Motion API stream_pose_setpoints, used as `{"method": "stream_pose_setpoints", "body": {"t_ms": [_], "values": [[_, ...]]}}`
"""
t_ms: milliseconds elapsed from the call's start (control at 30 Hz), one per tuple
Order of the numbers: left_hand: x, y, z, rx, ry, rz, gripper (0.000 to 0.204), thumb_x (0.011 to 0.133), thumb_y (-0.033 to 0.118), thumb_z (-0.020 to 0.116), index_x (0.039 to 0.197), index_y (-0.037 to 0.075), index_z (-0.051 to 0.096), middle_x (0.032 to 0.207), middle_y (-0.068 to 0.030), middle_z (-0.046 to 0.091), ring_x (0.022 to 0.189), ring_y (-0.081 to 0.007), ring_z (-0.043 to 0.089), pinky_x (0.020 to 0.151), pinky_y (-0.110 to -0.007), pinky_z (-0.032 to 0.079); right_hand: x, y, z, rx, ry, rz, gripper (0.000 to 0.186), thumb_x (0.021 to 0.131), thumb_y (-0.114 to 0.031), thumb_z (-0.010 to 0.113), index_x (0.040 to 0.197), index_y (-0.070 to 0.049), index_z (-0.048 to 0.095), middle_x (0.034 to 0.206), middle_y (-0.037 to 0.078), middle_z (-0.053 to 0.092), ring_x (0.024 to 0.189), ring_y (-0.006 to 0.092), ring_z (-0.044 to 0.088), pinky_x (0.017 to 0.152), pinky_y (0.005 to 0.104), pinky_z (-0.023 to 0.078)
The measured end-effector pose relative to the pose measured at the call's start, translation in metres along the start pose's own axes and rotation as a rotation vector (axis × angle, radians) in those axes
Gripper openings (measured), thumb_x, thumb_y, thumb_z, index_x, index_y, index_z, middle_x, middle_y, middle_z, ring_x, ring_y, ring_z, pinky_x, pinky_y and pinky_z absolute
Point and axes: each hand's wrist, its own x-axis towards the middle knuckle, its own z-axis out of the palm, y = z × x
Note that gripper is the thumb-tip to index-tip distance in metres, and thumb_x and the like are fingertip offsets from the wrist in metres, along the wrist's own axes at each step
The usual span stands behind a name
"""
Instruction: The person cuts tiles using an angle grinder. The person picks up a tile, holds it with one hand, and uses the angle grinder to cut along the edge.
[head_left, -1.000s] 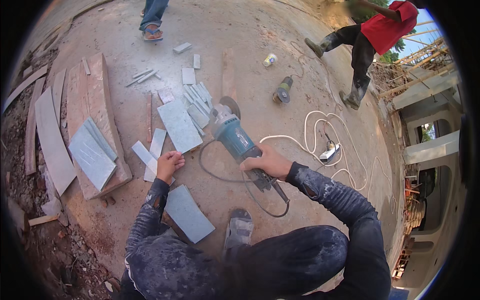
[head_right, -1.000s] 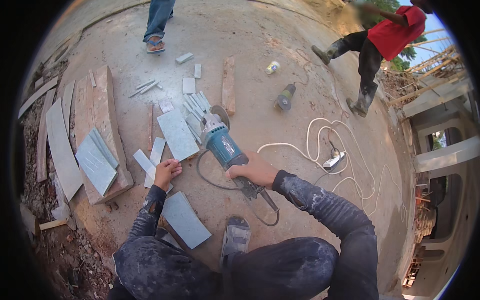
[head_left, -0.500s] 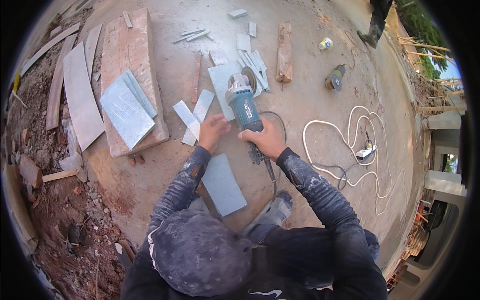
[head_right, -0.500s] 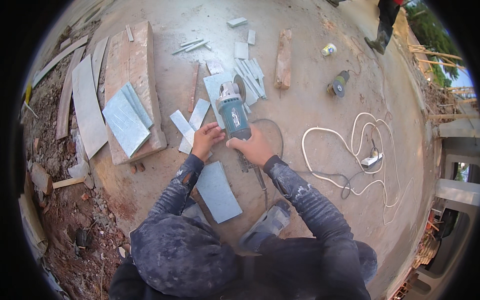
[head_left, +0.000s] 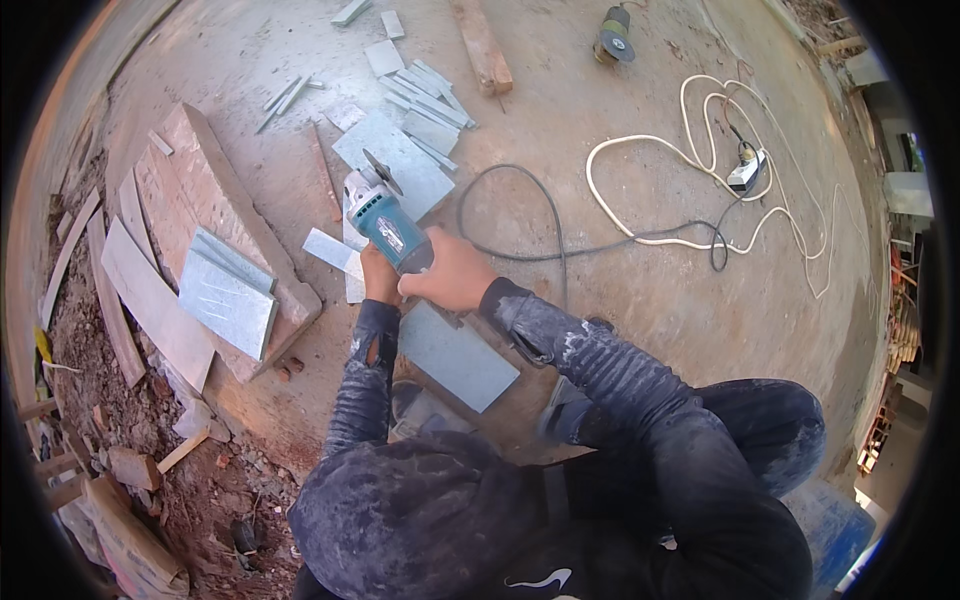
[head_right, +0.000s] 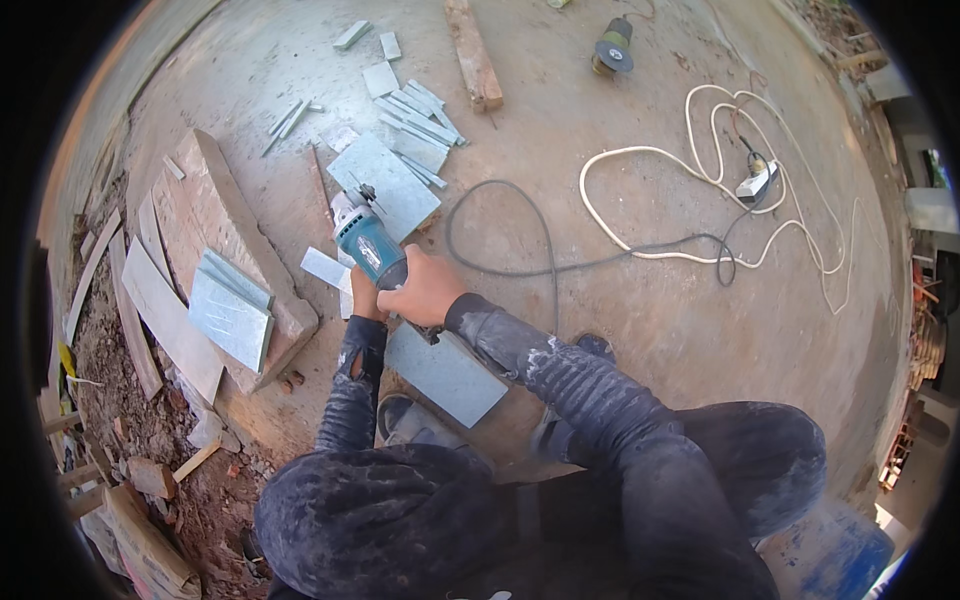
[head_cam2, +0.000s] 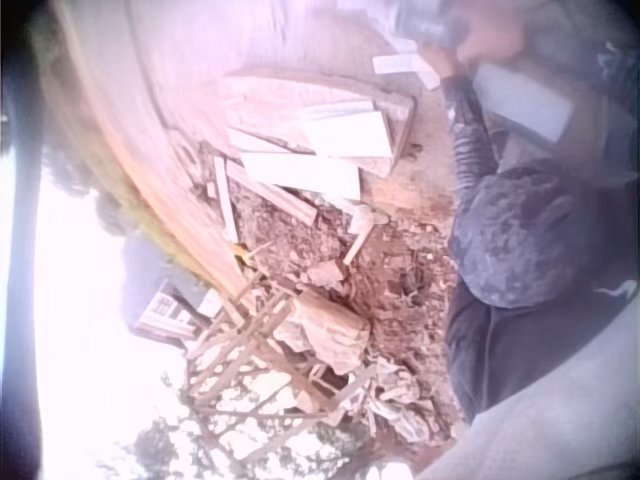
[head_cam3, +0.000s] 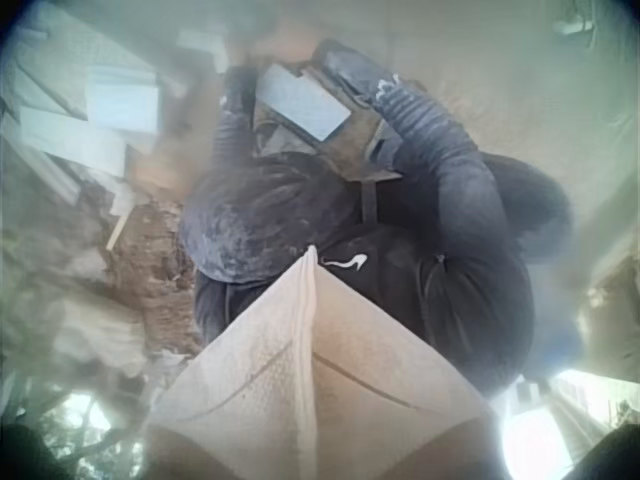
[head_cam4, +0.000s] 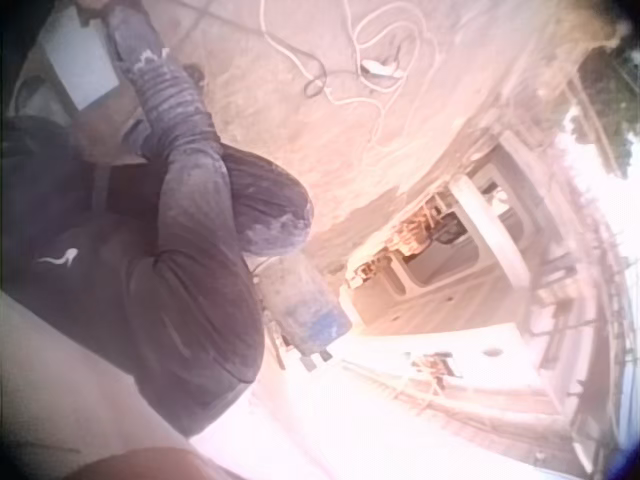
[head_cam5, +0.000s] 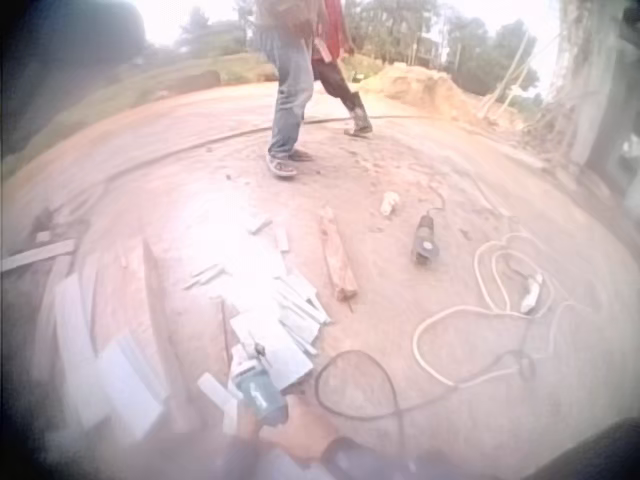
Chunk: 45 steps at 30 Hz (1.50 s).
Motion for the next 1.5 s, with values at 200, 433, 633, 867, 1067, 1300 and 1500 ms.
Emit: {"method": "stream_pose_setpoints", "body": {"t_ms": [200,433,633,867,1067,1300,1500], "values": [[0.005,-0.009,0.0,-0.089,0.036,-0.028,0.015,0.095,0.005,0.057,0.103,-0.003,0.066,0.092,-0.008,0.071,0.075,-0.0158,0.069,0.066,-0.03,0.056,0.0,0.006,0.003,-0.007,-0.004,0.006,0.063,0.069,-0.038,0.076,0.109,0.006,0.056,0.101,0.026,0.066,0.095,0.0382,0.066,0.084,0.0415,0.052],[0.01,-0.014,-0.005,-0.155,0.021,-0.059,0.018,0.096,0.006,0.053,0.103,-0.005,0.066,0.093,-0.0112,0.071,0.078,-0.0192,0.07,0.067,-0.031,0.057,-0.004,0.004,0.003,0.002,-0.026,0.021,0.064,0.069,-0.038,0.076,0.109,0.007,0.056,0.101,0.026,0.066,0.096,0.0383,0.066,0.084,0.0417,0.052],[0.012,-0.018,-0.005,-0.177,0.023,-0.071,0.024,0.098,0.009,0.049,0.106,-0.007,0.065,0.096,-0.0139,0.071,0.081,-0.0229,0.071,0.07,-0.032,0.058,-0.007,0.001,0.004,-0.013,-0.039,0.087,0.066,0.067,-0.04,0.077,0.109,0.007,0.056,0.101,0.026,0.066,0.097,0.0383,0.067,0.084,0.0412,0.052],[0.011,-0.029,-0.012,-0.275,0.053,-0.063,0.014,0.095,0.004,0.053,0.099,-0.002,0.065,0.09,-0.0079,0.069,0.073,-0.0146,0.066,0.063,-0.031,0.054,0.009,-0.014,0.006,-0.026,-0.038,0.095,0.07,0.066,-0.042,0.074,0.11,0.009,0.055,0.105,0.027,0.066,0.098,0.039,0.067,0.084,0.0418,0.052],[0.012,-0.033,-0.015,-0.285,0.012,-0.01,0.015,0.094,0.003,0.054,0.103,-0.003,0.065,0.092,-0.0076,0.069,0.078,-0.0139,0.066,0.069,-0.029,0.054,0.046,-0.01,0.014,-0.071,-0.009,0.03,0.072,0.067,-0.042,0.074,0.112,0.01,0.055,0.107,0.028,0.066,0.099,0.0395,0.067,0.085,0.0415,0.053],[0.013,-0.022,0.0,-0.192,0.024,-0.035,0.02,0.094,0.0,0.057,0.112,-0.008,0.06,0.105,-0.0103,0.068,0.092,-0.0182,0.067,0.082,-0.03,0.054,0.063,-0.002,-0.015,-0.167,-0.051,-0.021,0.072,0.064,-0.042,0.076,0.113,0.007,0.056,0.105,0.027,0.066,0.096,0.0377,0.067,0.083,0.0407,0.053],[0.011,-0.014,0.007,-0.25,0.068,-0.079,0.019,0.095,-0.005,0.055,0.112,-0.008,0.062,0.105,-0.0122,0.07,0.09,-0.0191,0.069,0.08,-0.031,0.057,0.033,0.015,-0.024,-0.092,-0.102,0.005,0.067,0.067,-0.039,0.077,0.113,0.005,0.057,0.103,0.023,0.067,0.097,0.034,0.066,0.085,0.0394,0.052]]}}
